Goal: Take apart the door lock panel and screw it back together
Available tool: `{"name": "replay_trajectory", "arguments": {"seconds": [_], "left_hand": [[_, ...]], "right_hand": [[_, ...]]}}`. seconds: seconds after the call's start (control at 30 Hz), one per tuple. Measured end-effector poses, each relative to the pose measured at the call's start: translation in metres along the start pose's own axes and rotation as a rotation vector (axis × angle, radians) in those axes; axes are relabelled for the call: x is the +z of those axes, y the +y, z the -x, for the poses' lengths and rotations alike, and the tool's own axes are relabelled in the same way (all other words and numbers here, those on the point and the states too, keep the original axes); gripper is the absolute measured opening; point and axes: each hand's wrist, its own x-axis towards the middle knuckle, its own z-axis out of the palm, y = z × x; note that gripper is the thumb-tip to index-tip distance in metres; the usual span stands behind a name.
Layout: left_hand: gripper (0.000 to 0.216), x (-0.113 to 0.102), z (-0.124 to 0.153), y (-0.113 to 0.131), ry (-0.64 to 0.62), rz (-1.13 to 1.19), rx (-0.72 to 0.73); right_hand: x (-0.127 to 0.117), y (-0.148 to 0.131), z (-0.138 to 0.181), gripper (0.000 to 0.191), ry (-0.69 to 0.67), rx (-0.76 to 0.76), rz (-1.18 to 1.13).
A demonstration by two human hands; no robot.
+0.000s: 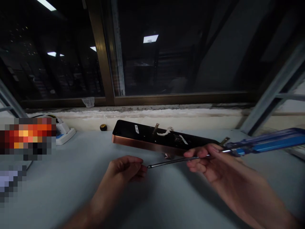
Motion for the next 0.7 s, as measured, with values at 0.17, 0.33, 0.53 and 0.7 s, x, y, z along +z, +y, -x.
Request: {"name": "replay_trajectory", "arguments": {"seconds": [0.17, 0.33, 0.53, 0.7], "left_hand": [[0.020, 0.002, 0.003, -0.004, -0.008, 0.184, -0.098], [0.016, 0.004, 0.006, -0.001, -0.005, 0.280, -0.130], [0.012, 0.004, 0.004, 0.000, -0.014, 0.296, -0.144], [0.010, 0.003, 0.004, 0.000, -0.021, 0.297, -0.159]], "right_hand": [[0.006, 0.006, 0.005, 0.010, -0.045, 0.002, 0.002], [0.007, 0.007, 0.009, 0.014, -0.094, -0.060, 0.073], [0.001, 0.009, 0.012, 0.014, -0.110, -0.098, 0.133], [-0.001, 0.011, 0.013, 0.014, -0.094, -0.101, 0.161]]}}
